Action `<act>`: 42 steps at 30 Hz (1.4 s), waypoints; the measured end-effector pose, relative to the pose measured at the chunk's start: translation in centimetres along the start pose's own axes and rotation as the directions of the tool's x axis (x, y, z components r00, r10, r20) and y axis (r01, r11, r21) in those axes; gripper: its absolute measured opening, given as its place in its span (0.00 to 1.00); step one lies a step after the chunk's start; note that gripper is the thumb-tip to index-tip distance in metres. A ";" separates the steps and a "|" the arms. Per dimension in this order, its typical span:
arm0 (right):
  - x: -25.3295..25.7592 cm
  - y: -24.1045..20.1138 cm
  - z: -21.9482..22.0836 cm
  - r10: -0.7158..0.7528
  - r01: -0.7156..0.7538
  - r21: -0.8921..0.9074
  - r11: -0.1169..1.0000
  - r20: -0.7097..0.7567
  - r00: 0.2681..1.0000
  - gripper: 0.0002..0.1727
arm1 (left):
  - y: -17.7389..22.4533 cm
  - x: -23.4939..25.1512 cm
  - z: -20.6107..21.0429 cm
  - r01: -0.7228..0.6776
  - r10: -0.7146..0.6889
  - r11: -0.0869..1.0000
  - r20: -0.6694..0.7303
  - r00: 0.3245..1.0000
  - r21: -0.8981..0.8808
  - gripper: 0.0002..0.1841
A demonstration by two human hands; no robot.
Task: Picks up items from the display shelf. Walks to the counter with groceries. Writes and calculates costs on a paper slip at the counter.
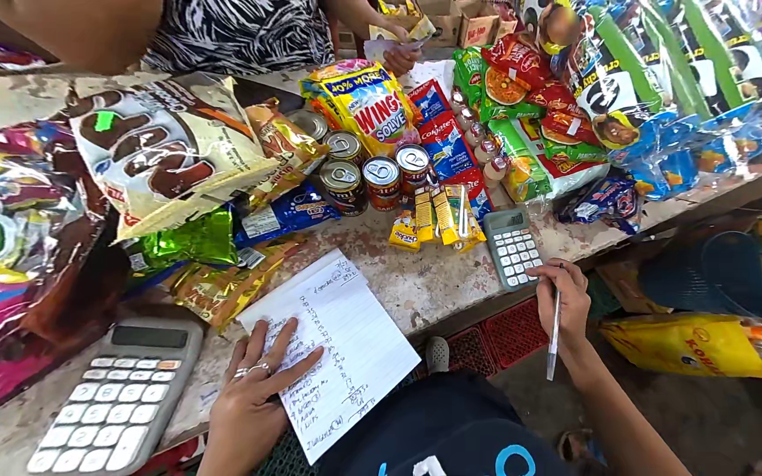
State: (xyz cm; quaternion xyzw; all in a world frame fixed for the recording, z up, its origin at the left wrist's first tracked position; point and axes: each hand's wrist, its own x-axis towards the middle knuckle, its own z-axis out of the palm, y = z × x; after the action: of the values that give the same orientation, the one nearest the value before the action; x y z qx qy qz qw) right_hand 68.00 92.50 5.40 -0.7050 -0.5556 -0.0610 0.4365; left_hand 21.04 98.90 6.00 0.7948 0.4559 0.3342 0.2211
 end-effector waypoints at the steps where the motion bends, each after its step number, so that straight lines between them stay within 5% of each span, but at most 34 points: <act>1: 0.3 -1.4 0.2 -0.004 0.004 0.072 0.997 0.000 1.000 0.12 | 0.0 0.0 0.0 -0.001 0.001 1.000 0.000 1.000 -0.001 0.15; 4: 0.5 -6.6 2.1 -0.026 -0.004 0.323 0.947 0.088 0.996 0.12 | -0.2 -0.1 0.1 -0.008 0.008 1.000 -0.003 1.000 -0.007 0.15; 8: 0.0 -13.7 5.8 -0.129 -0.027 0.557 0.830 0.237 0.963 0.26 | -0.3 -0.2 0.2 -0.029 0.029 1.000 -0.029 0.999 0.007 0.14; 13: 1.9 -18.3 10.4 -0.233 0.014 0.664 0.747 0.242 0.942 0.20 | 0.1 0.0 0.1 -0.039 0.040 0.999 -0.050 0.998 0.029 0.15; 20: 1.9 -17.4 18.8 -0.202 -0.178 0.613 0.770 0.499 0.843 0.13 | -0.1 -0.2 -0.2 -0.058 0.061 0.997 -0.060 0.996 0.049 0.15; 33: 2.1 -19.0 20.7 -0.194 -0.210 0.625 0.752 0.515 0.835 0.12 | 0.5 0.2 -0.8 -0.023 0.023 1.000 -0.021 1.000 -0.005 0.15; 42: 1.6 -18.9 21.0 -0.266 -0.106 0.619 0.779 0.478 0.837 0.13 | 0.1 0.0 -0.6 -0.035 0.035 0.999 -0.025 0.999 0.004 0.14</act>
State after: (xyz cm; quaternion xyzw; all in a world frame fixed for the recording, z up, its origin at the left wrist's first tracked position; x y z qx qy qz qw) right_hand 44.45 108.07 3.82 -0.4828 -0.6747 0.3077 0.4658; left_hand 20.70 98.89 6.50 0.7989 0.4451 0.3471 0.2079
